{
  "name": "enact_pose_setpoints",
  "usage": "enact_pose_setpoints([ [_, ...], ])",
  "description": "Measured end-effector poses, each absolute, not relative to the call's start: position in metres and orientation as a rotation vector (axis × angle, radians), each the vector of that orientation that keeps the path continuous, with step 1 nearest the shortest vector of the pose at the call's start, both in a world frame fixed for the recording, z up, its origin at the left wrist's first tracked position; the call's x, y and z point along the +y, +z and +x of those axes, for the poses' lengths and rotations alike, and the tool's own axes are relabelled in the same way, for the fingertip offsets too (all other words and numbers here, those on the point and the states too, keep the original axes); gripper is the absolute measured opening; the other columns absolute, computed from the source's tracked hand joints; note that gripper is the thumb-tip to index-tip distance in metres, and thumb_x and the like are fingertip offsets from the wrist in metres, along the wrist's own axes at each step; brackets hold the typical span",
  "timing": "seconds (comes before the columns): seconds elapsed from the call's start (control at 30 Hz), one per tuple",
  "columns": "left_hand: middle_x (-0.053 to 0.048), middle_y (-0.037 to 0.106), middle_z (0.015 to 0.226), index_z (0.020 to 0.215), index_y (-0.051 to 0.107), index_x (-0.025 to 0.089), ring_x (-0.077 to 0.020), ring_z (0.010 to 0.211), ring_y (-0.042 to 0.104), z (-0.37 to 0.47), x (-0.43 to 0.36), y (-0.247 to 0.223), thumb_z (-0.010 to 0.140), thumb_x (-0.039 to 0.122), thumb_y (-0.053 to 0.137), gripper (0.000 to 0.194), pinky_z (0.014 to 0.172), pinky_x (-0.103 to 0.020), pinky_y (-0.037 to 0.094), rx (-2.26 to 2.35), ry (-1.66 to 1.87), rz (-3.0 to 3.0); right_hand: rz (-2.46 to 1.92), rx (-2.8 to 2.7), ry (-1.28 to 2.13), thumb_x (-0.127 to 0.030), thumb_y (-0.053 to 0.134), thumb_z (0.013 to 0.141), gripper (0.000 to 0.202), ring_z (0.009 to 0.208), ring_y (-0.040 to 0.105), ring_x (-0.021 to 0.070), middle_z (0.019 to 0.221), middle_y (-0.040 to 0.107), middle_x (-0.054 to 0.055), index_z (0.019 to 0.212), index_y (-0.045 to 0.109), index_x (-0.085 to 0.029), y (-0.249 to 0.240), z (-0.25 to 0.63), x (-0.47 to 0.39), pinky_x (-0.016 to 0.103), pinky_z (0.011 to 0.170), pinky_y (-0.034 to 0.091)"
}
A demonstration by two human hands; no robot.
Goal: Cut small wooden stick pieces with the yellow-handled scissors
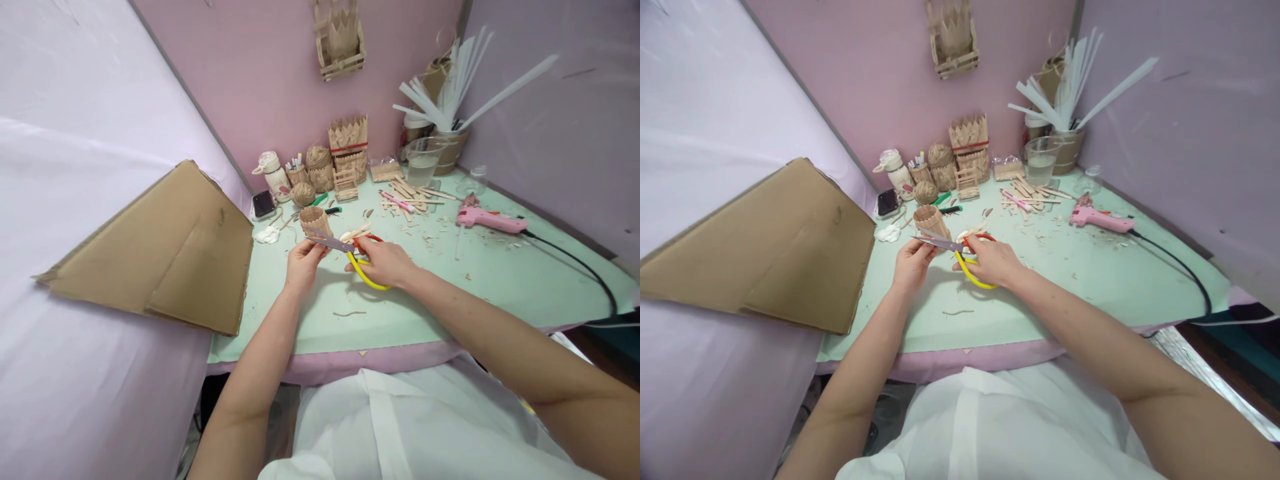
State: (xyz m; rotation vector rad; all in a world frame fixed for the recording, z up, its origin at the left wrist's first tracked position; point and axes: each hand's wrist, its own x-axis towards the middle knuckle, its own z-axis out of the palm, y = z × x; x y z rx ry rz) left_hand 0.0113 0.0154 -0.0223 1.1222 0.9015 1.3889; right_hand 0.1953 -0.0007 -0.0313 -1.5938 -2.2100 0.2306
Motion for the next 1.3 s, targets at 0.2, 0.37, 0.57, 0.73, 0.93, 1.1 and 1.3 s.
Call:
enact_pose_setpoints([
  [0.2, 0.0, 0.062, 0.07, 0.07, 0.067, 0.015, -0.008, 0.066, 0.055, 0.012, 0.014, -0.02, 0.058, 0.028, 0.076, 0.02, 0.069, -0.023, 0.045, 0.92, 1.366, 1.072, -1.562, -2.257, 0.202, -0.057, 0.049, 0.079, 0.039, 0.071, 0.061, 0.0224, 0.085, 0.068, 0.005, 0.098, 0.05, -0.023, -0.032, 0.197, 0.0, 0.027, 0.052, 0.028],
  [0.37, 0.0, 0.061, 0.067, 0.069, 0.067, 0.015, -0.0079, 0.063, 0.053, 0.01, 0.014, -0.019, 0.061, 0.028, 0.074, 0.018, 0.067, -0.024, 0.044, 0.928, 1.35, 1.14, -1.528, -2.252, 0.198, -0.053, 0.048, 0.081, 0.034, 0.067, 0.06, 0.0204, 0.081, 0.066, 0.006, 0.093, 0.051, -0.022, -0.034, 0.198, 0.002, 0.026, 0.052, 0.029],
  [0.57, -0.001, 0.063, 0.068, 0.07, 0.067, 0.016, -0.0086, 0.063, 0.055, 0.009, 0.016, -0.021, 0.06, 0.028, 0.075, 0.018, 0.063, -0.023, 0.044, 0.984, 1.352, 1.123, -1.544, -2.109, 0.38, -0.054, 0.049, 0.079, 0.033, 0.065, 0.058, 0.0175, 0.082, 0.065, 0.003, 0.092, 0.05, -0.023, -0.036, 0.203, 0.008, 0.025, 0.051, 0.029],
  [0.73, 0.0, 0.064, 0.067, 0.071, 0.067, 0.016, -0.0091, 0.064, 0.056, 0.007, 0.018, -0.026, 0.064, 0.028, 0.07, 0.014, 0.065, -0.023, 0.045, 0.97, 1.387, 1.227, -1.531, -2.212, 0.255, -0.055, 0.053, 0.075, 0.039, 0.075, 0.06, 0.0212, 0.09, 0.065, 0.005, 0.097, 0.051, -0.023, -0.032, 0.202, 0.004, 0.026, 0.054, 0.029],
  [0.93, -0.002, 0.066, 0.073, 0.076, 0.066, 0.016, -0.0118, 0.068, 0.059, 0.004, 0.02, -0.027, 0.065, 0.025, 0.068, 0.014, 0.069, -0.027, 0.048, 1.052, 1.44, 1.383, -1.567, -2.237, 0.173, -0.058, 0.051, 0.076, 0.041, 0.077, 0.061, 0.0232, 0.088, 0.067, 0.006, 0.097, 0.051, -0.023, -0.029, 0.201, 0.002, 0.027, 0.054, 0.029],
  [1.1, -0.001, 0.066, 0.073, 0.075, 0.067, 0.017, -0.0124, 0.069, 0.059, 0.003, 0.018, -0.023, 0.065, 0.023, 0.067, 0.012, 0.07, -0.027, 0.047, 1.042, 1.432, 1.415, -1.556, -2.247, 0.155, -0.059, 0.05, 0.077, 0.041, 0.078, 0.062, 0.0232, 0.091, 0.067, 0.005, 0.099, 0.051, -0.024, -0.03, 0.202, 0.003, 0.027, 0.054, 0.03],
  [1.3, -0.001, 0.065, 0.072, 0.071, 0.068, 0.016, -0.0121, 0.068, 0.058, 0.001, 0.019, -0.022, 0.063, 0.022, 0.069, 0.01, 0.069, -0.026, 0.046, 1.06, 1.427, 1.42, -1.575, -2.248, 0.163, -0.063, 0.05, 0.075, 0.044, 0.075, 0.062, 0.0223, 0.087, 0.068, 0.005, 0.096, 0.051, -0.024, -0.031, 0.201, 0.003, 0.026, 0.052, 0.028],
])
